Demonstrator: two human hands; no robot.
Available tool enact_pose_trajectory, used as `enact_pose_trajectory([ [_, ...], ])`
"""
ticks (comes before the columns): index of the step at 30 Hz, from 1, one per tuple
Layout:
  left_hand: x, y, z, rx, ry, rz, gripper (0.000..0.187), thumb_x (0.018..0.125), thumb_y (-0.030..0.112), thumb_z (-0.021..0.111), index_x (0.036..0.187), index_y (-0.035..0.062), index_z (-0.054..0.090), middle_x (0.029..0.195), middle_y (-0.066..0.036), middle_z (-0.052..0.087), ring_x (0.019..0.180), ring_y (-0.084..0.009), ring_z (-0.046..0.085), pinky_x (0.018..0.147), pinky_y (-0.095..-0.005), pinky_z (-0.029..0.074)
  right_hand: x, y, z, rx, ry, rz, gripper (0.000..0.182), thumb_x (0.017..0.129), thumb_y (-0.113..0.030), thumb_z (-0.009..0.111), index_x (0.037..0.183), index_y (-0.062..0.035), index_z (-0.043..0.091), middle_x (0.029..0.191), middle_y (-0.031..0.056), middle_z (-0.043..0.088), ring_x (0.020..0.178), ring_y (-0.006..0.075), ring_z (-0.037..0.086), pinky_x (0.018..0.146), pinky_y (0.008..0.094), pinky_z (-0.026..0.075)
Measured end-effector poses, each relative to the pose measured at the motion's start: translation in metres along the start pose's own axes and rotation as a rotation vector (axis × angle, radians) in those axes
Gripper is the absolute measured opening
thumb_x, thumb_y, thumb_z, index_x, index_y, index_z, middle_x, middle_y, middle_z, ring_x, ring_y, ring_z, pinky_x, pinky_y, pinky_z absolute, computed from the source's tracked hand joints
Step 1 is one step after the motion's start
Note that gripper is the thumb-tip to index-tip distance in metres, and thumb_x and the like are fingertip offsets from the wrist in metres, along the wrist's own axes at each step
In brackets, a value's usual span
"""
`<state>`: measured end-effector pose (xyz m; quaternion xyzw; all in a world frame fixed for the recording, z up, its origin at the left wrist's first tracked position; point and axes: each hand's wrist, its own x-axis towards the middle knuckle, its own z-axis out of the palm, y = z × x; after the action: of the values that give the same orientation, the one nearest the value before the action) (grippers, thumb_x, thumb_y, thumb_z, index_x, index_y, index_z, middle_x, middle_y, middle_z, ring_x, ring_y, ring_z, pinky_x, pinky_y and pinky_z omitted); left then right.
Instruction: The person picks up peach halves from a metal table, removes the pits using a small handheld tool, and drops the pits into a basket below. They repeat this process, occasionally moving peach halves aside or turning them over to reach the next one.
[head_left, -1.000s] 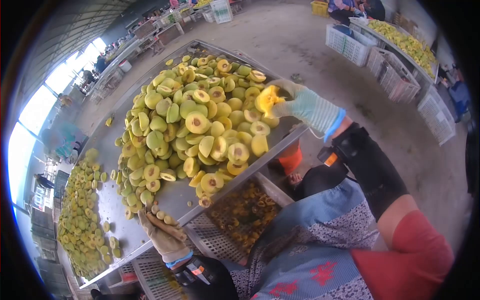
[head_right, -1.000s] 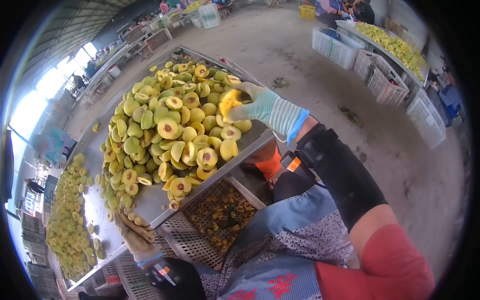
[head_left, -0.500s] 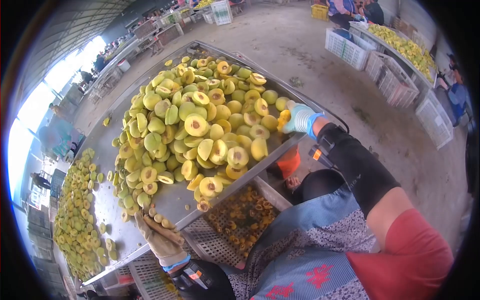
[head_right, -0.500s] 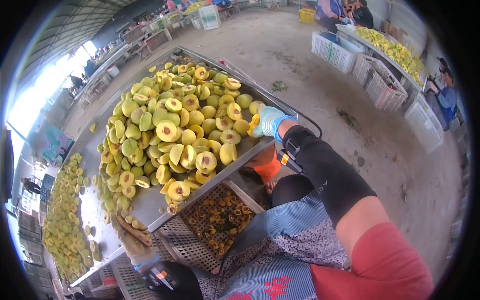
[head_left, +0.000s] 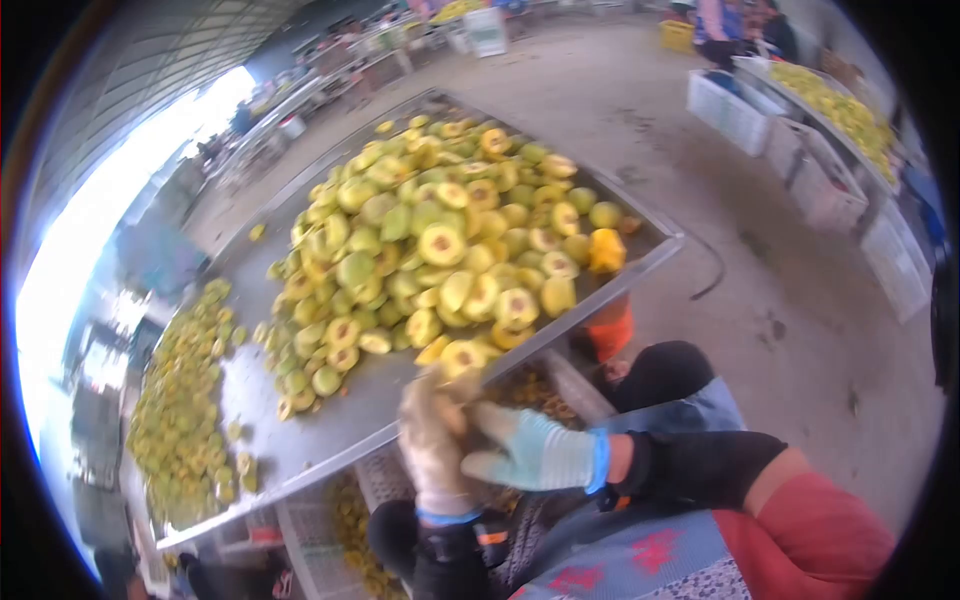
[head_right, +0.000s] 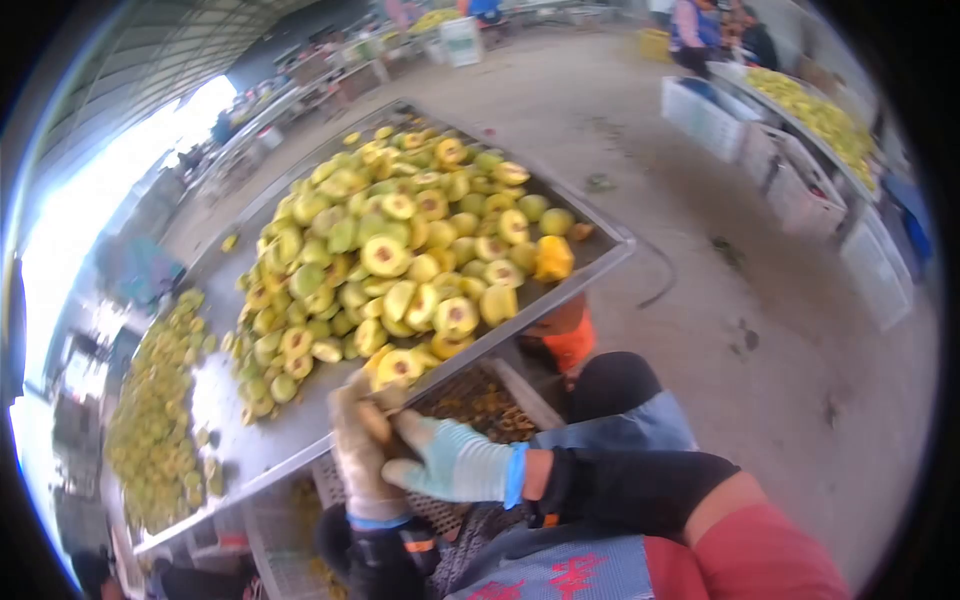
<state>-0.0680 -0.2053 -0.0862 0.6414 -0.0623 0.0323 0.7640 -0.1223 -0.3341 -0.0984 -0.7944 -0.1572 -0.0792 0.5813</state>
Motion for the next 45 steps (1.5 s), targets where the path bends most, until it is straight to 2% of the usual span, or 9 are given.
enact_pose_trajectory([
  [5,-0.001,0.008,-0.011,-0.185,-0.234,-0.269,0.041,0.105,0.032,0.054,0.126,-0.0022,0.061,0.086,-0.006,0.064,0.097,-0.0215,0.066,0.089,-0.0334,0.052,0.005,0.003,-0.003,0.214,-0.067,0.105,0.036,0.095,-0.021,0.060,0.122,0.0022,0.050,0.099,0.0222,0.066,0.085,0.0414,0.069,0.071,0.0485,0.053],
  [10,0.059,0.029,-0.069,-0.090,0.120,-0.167,0.028,0.098,0.027,0.064,0.112,0.0028,0.065,0.099,-0.008,0.069,0.082,-0.0168,0.067,0.072,-0.0315,0.056,0.031,-0.026,-0.034,0.588,-0.115,0.451,0.017,0.099,-0.012,0.053,0.112,-0.0014,0.051,0.083,0.0031,0.059,0.056,0.0056,0.053,0.050,0.0192,0.047],
  [15,0.148,-0.002,-0.133,0.301,0.428,-0.113,0.037,0.097,0.034,0.062,0.113,0.0006,0.067,0.091,-0.005,0.069,0.076,-0.0125,0.064,0.070,-0.0291,0.052,0.056,-0.012,-0.015,0.658,-0.188,0.520,0.014,0.098,-0.012,0.056,0.106,-0.0025,0.051,0.078,0.0015,0.058,0.056,0.0078,0.053,0.046,0.0226,0.046],
  [19,0.196,-0.012,-0.117,1.119,0.281,-0.098,0.064,0.091,0.053,0.062,0.131,0.0038,0.059,0.117,-0.026,0.068,0.110,-0.0388,0.064,0.095,-0.0425,0.048,0.067,0.003,-0.001,0.653,-0.275,0.529,0.013,0.100,-0.016,0.058,0.102,-0.0036,0.054,0.076,-0.0009,0.056,0.061,0.0061,0.052,0.051,0.0221,0.044],
  [24,0.224,-0.056,-0.087,1.490,0.245,-0.046,0.067,0.089,0.045,0.067,0.138,0.0040,0.048,0.125,-0.026,0.058,0.114,-0.0411,0.060,0.095,-0.0440,0.049,0.069,0.003,-0.008,0.697,-0.110,0.453,0.018,0.103,-0.021,0.058,0.102,-0.0031,0.059,0.075,-0.0032,0.053,0.065,0.0058,0.048,0.059,0.0230,0.043],
  [28,0.218,-0.060,-0.114,1.210,0.213,0.039,0.059,0.086,0.035,0.074,0.132,0.0029,0.055,0.104,-0.019,0.067,0.104,-0.0354,0.064,0.087,-0.0412,0.053,0.064,0.026,-0.004,0.504,-0.021,0.253,0.021,0.103,-0.023,0.056,0.104,-0.0024,0.059,0.075,0.0036,0.056,0.066,0.0112,0.053,0.060,0.0298,0.046],
  [31,0.148,-0.006,-0.067,0.200,0.255,-0.214,0.030,0.088,0.019,0.074,0.113,0.0078,0.061,0.093,-0.004,0.065,0.087,-0.0120,0.061,0.070,-0.0291,0.053,0.064,0.019,-0.006,0.334,0.031,0.087,0.024,0.101,-0.026,0.056,0.104,-0.0022,0.057,0.079,0.0157,0.062,0.071,0.0308,0.062,0.065,0.0394,0.049],
  [40,0.042,0.018,-0.015,-0.329,0.185,-0.163,0.052,0.100,0.051,0.053,0.121,0.0036,0.055,0.109,-0.013,0.063,0.093,-0.0272,0.063,0.084,-0.0394,0.053,0.065,0.011,0.007,-0.018,0.005,0.058,0.026,0.099,-0.027,0.055,0.108,-0.0029,0.057,0.079,0.0236,0.064,0.076,0.0452,0.063,0.066,0.0500,0.050],
  [45,0.045,0.004,-0.014,-0.020,0.205,0.013,0.052,0.104,0.046,0.046,0.128,0.0011,0.054,0.113,-0.014,0.062,0.098,-0.0268,0.062,0.084,-0.0408,0.054,0.069,0.021,0.014,0.137,-0.038,0.121,0.030,0.099,-0.028,0.054,0.109,0.0003,0.059,0.082,0.0252,0.064,0.078,0.0455,0.063,0.068,0.0480,0.050],
])
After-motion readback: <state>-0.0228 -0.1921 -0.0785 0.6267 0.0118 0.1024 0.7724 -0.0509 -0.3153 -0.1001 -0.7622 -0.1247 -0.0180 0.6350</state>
